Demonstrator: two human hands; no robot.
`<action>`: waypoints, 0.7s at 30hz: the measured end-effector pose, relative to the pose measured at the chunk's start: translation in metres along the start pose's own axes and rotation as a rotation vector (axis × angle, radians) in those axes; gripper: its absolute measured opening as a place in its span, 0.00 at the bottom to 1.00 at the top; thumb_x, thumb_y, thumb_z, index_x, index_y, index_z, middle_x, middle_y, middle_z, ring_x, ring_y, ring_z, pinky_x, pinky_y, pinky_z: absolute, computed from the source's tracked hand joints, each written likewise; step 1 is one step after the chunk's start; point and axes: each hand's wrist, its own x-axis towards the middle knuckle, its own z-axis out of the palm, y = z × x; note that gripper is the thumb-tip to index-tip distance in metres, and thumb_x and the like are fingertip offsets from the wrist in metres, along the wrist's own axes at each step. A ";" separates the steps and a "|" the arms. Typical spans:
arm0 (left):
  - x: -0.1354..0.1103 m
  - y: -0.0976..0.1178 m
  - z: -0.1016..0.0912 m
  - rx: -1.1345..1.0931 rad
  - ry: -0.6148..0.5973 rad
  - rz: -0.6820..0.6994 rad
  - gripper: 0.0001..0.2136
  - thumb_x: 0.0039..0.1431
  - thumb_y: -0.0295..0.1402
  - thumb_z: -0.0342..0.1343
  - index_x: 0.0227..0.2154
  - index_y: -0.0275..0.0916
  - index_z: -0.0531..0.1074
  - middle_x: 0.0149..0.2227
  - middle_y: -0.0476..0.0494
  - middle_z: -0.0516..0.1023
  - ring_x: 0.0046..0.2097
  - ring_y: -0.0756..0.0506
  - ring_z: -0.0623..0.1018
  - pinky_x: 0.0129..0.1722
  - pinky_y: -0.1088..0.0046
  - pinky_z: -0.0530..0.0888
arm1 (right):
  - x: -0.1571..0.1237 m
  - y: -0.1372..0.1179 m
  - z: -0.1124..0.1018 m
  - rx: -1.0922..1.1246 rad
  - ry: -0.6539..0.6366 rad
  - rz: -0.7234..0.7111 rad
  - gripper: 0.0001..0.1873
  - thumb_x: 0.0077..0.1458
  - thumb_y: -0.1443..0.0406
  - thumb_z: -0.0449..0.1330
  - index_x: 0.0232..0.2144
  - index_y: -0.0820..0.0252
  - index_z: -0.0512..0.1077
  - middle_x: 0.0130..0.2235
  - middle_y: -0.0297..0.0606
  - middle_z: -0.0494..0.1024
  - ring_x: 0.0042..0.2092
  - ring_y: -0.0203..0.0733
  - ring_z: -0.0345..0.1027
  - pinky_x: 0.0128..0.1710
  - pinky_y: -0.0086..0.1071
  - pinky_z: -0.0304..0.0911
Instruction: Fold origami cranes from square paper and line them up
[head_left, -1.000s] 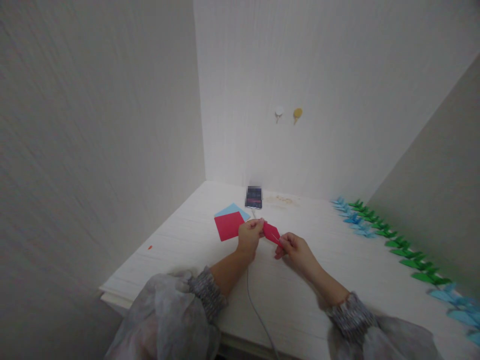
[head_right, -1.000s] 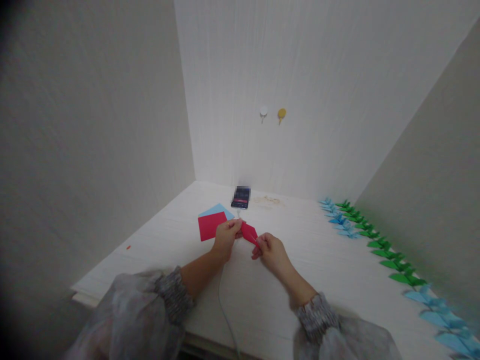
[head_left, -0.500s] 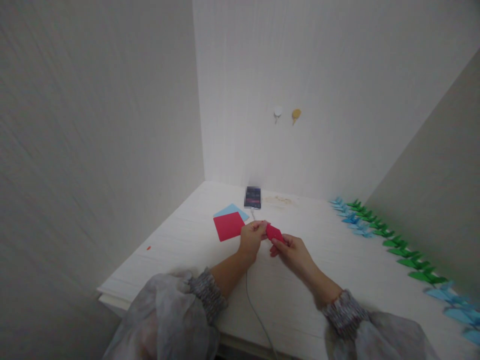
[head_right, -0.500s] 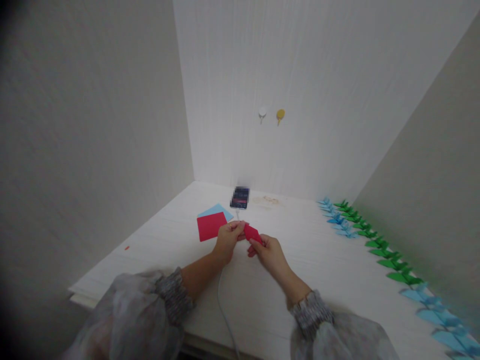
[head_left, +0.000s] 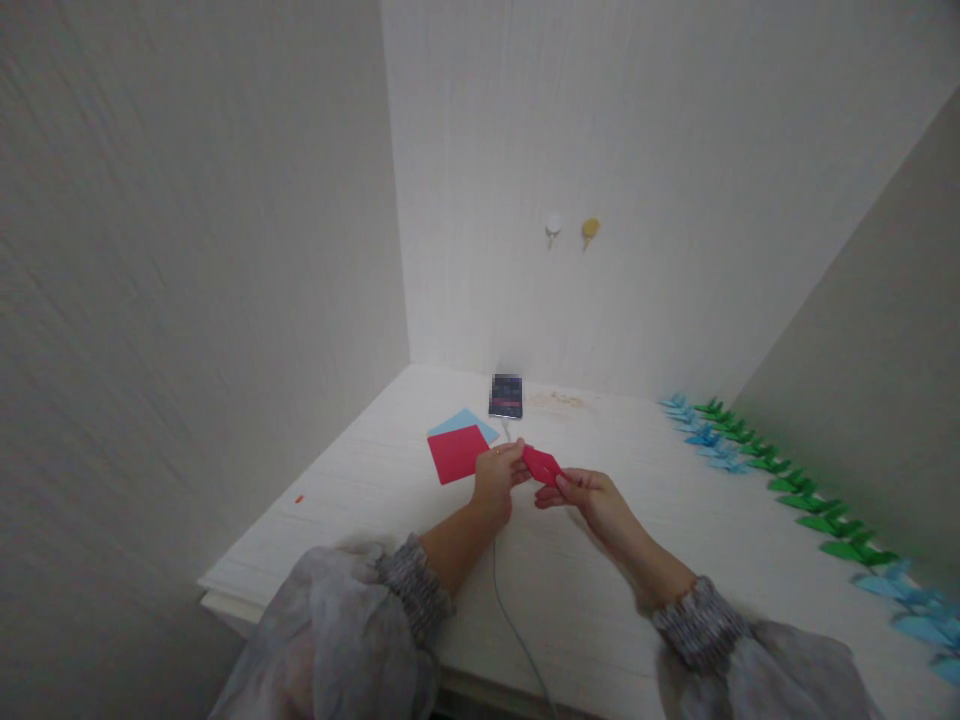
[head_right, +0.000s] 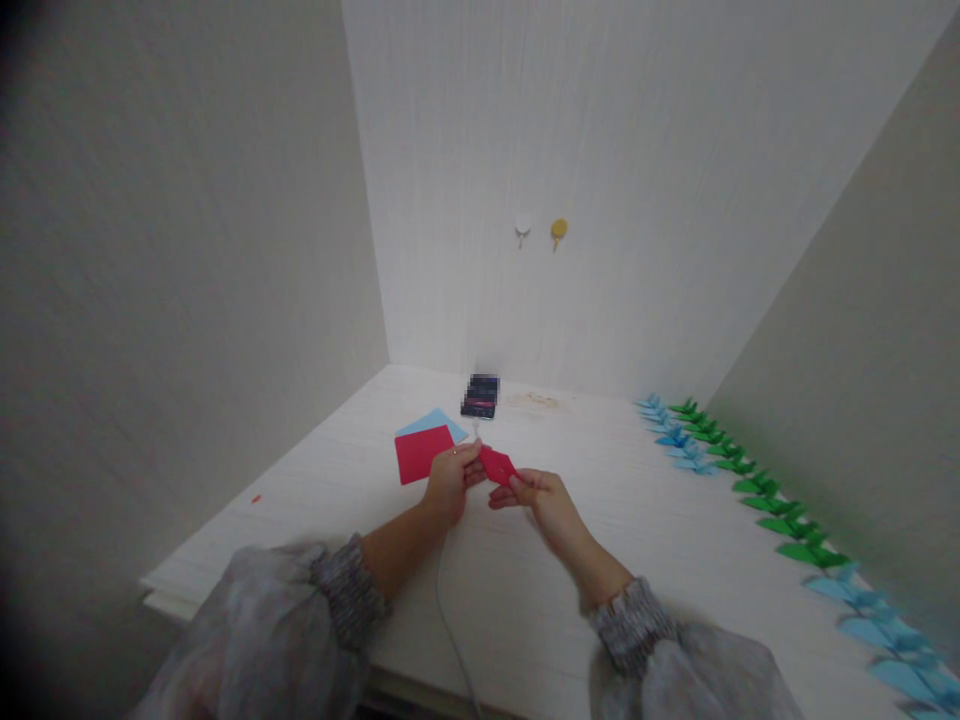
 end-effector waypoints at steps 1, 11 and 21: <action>0.000 0.000 0.000 -0.004 0.001 0.000 0.09 0.42 0.34 0.57 0.22 0.32 0.67 0.23 0.43 0.74 0.25 0.49 0.73 0.28 0.72 0.68 | 0.000 -0.001 0.000 0.002 0.003 0.008 0.15 0.40 0.57 0.60 0.24 0.65 0.73 0.24 0.41 0.76 0.26 0.43 0.71 0.34 0.38 0.61; 0.010 0.001 -0.006 0.112 0.060 0.064 0.13 0.39 0.38 0.58 0.23 0.31 0.69 0.23 0.43 0.72 0.25 0.51 0.72 0.28 0.75 0.68 | -0.006 -0.008 -0.023 -0.023 -0.014 0.072 0.14 0.39 0.58 0.61 0.22 0.66 0.72 0.21 0.40 0.76 0.22 0.43 0.70 0.28 0.37 0.62; 0.005 -0.001 -0.007 0.376 -0.297 -0.120 0.18 0.32 0.32 0.63 0.30 0.33 0.67 0.23 0.45 0.73 0.25 0.49 0.73 0.27 0.73 0.69 | -0.006 -0.005 -0.022 -0.195 -0.133 0.071 0.17 0.41 0.55 0.58 0.21 0.66 0.70 0.19 0.39 0.74 0.20 0.39 0.67 0.24 0.33 0.62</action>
